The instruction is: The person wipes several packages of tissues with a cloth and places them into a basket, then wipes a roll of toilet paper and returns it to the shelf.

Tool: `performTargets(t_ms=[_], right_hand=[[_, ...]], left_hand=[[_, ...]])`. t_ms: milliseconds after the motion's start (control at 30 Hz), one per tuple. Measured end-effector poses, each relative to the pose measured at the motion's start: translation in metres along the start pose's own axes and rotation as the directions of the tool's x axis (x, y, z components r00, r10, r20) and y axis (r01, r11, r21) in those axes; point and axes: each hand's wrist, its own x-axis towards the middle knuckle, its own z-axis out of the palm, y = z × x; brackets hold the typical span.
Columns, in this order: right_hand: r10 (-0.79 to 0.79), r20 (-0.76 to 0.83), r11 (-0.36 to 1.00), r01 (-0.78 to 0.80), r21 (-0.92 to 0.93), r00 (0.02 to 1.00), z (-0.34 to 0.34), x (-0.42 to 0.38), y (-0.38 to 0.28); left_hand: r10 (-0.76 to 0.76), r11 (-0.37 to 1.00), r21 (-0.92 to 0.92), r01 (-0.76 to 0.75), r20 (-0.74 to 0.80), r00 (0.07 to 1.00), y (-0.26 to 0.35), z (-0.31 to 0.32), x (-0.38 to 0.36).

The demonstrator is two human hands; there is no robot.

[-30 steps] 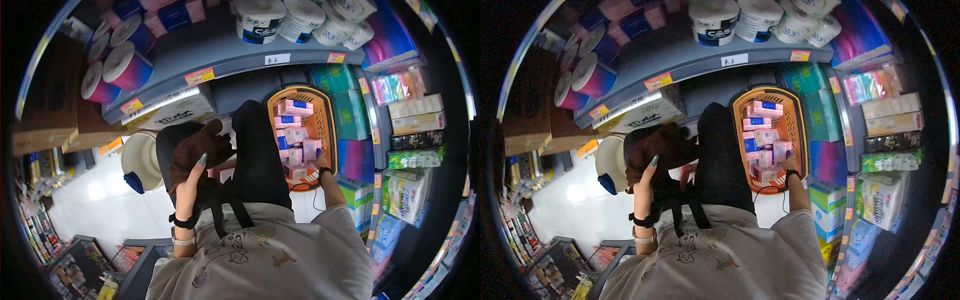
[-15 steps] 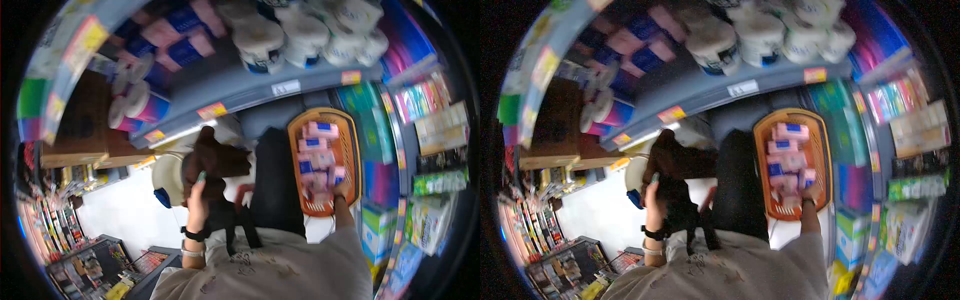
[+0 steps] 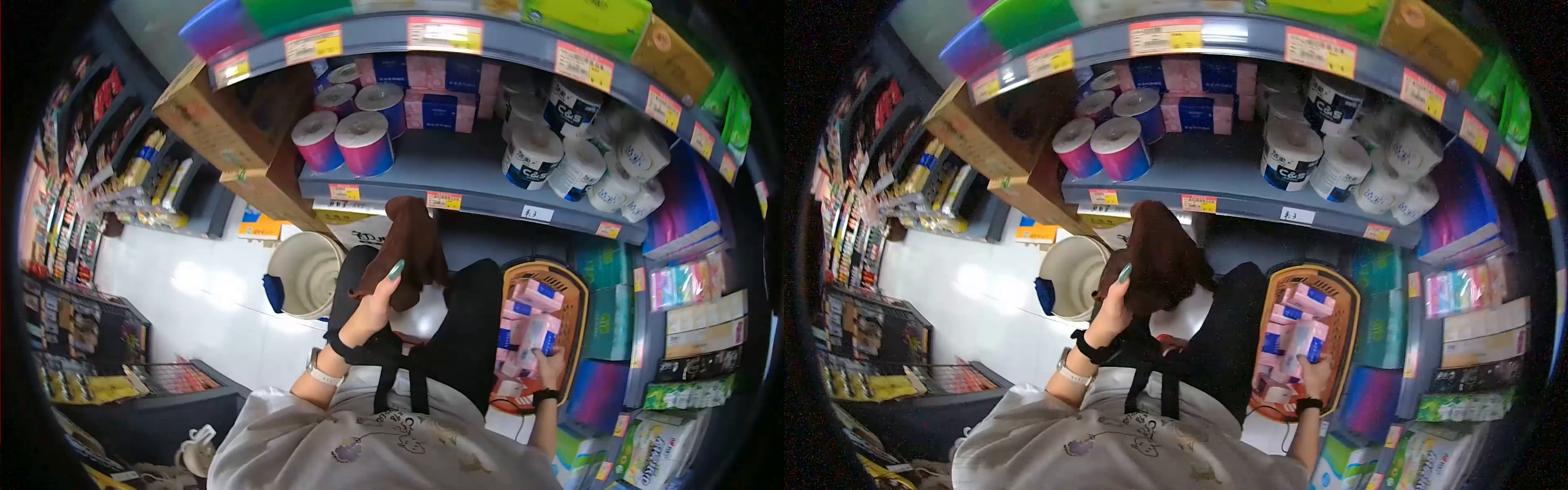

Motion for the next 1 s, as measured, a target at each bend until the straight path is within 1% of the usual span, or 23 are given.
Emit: performTargets(t_ms=[67,100,133,200,233,300,333,367,400,467,500,533,567,600,633,667,700,733,800,833,933,967,1000], right_hand=[[-0.117,0.030,0.924,0.098,0.369,0.993,-0.006,-0.004,-0.025],[-0.260,0.018,0.845,0.219,0.488,0.965,-0.013,-0.011,-0.047],[-0.308,0.000,0.785,0.254,0.565,0.951,-0.024,-0.027,-0.088],[-0.434,-0.038,0.620,0.328,0.713,0.900,-0.039,-0.050,-0.145],[-0.481,-0.075,0.572,0.378,0.728,0.873,-0.050,-0.069,-0.181],[-0.569,-0.212,0.425,0.505,0.751,0.794,-0.050,-0.093,-0.228],[-0.573,-0.248,0.464,0.558,0.688,0.781,-0.048,-0.111,-0.247],[-0.600,-0.314,0.403,0.617,0.676,0.736,-0.038,-0.123,-0.259],[-0.628,-0.429,0.299,0.709,0.638,0.650,-0.027,-0.137,-0.276],[-0.630,-0.233,0.335,0.530,0.779,0.741,-0.006,-0.149,-0.279],[-0.636,-0.139,0.228,0.357,0.906,0.759,0.001,-0.157,-0.281],[-0.652,-0.038,0.120,0.153,0.981,0.758,0.005,-0.162,-0.283],[-0.663,-0.033,0.126,0.154,0.980,0.748,0.005,-0.162,-0.287],[-0.669,0.025,0.243,0.186,0.952,0.743,0.005,-0.162,-0.290],[-0.664,0.081,0.355,0.218,0.909,0.744,0.003,-0.164,-0.292],[-0.663,0.085,0.363,0.220,0.905,0.744,-0.001,-0.164,-0.298],[-0.648,0.053,0.354,0.239,0.904,0.760,-0.008,-0.163,-0.311],[-0.634,0.019,0.347,0.261,0.901,0.773,-0.012,-0.158,-0.320],[-0.618,-0.093,0.402,0.416,0.816,0.781,-0.019,-0.146,-0.332],[-0.632,-0.068,0.409,0.407,0.817,0.772,-0.019,-0.144,-0.333],[-0.705,0.057,0.471,0.406,0.783,0.707,-0.019,-0.137,-0.326],[-0.696,0.124,0.508,0.363,0.781,0.708,-0.020,-0.141,-0.322],[-0.684,0.190,0.543,0.318,0.777,0.704,-0.020,-0.147,-0.320]], left_hand=[[-0.015,0.998,-0.062,0.015,0.007,1.000,0.024,0.016,0.000],[0.223,0.942,0.229,-0.245,0.114,0.968,0.057,0.026,-0.001],[0.285,0.927,0.233,-0.293,0.065,0.956,0.066,0.035,-0.001],[0.150,0.964,0.193,-0.181,0.164,0.975,0.079,0.043,-0.008],[0.273,0.916,0.240,-0.320,0.212,0.938,0.075,0.048,-0.007],[0.130,0.972,0.157,-0.176,0.266,0.955,0.081,0.054,-0.018],[0.100,0.986,0.100,-0.133,0.283,0.954,0.084,0.060,-0.020],[0.333,0.939,0.007,-0.344,0.236,0.913,0.082,0.066,-0.019],[0.176,0.977,0.046,-0.207,0.370,0.912,0.073,0.059,-0.023],[0.156,0.955,0.182,-0.233,0.358,0.920,0.080,0.052,-0.030],[-0.019,0.999,0.044,0.007,0.281,0.960,0.079,0.053,-0.029],[-0.207,0.965,-0.111,0.238,0.232,0.950,0.078,0.052,-0.029],[-0.239,0.968,-0.017,0.249,0.222,0.945,0.065,0.046,-0.027],[-0.235,0.969,-0.028,0.247,0.214,0.948,0.070,0.045,-0.030],[-0.176,0.984,0.054,0.167,0.233,0.956,0.081,0.045,-0.035],[-0.119,0.987,0.133,0.086,0.261,0.958,0.086,0.045,-0.037],[-0.204,0.919,0.395,0.027,0.415,0.887,0.084,0.044,-0.038],[0.058,0.998,-0.012,-0.058,0.378,0.924,0.065,0.061,-0.035],[0.149,0.982,0.049,-0.181,0.385,0.911,0.047,0.085,-0.040],[0.250,0.922,0.224,-0.316,0.280,0.927,0.048,0.089,-0.046],[0.385,0.871,0.224,-0.437,0.241,0.891,0.039,0.088,-0.035],[0.408,0.845,0.287,-0.451,0.198,0.891,0.034,0.086,-0.033],[0.185,0.944,0.220,-0.246,0.264,0.947,0.060,0.074,-0.035]])
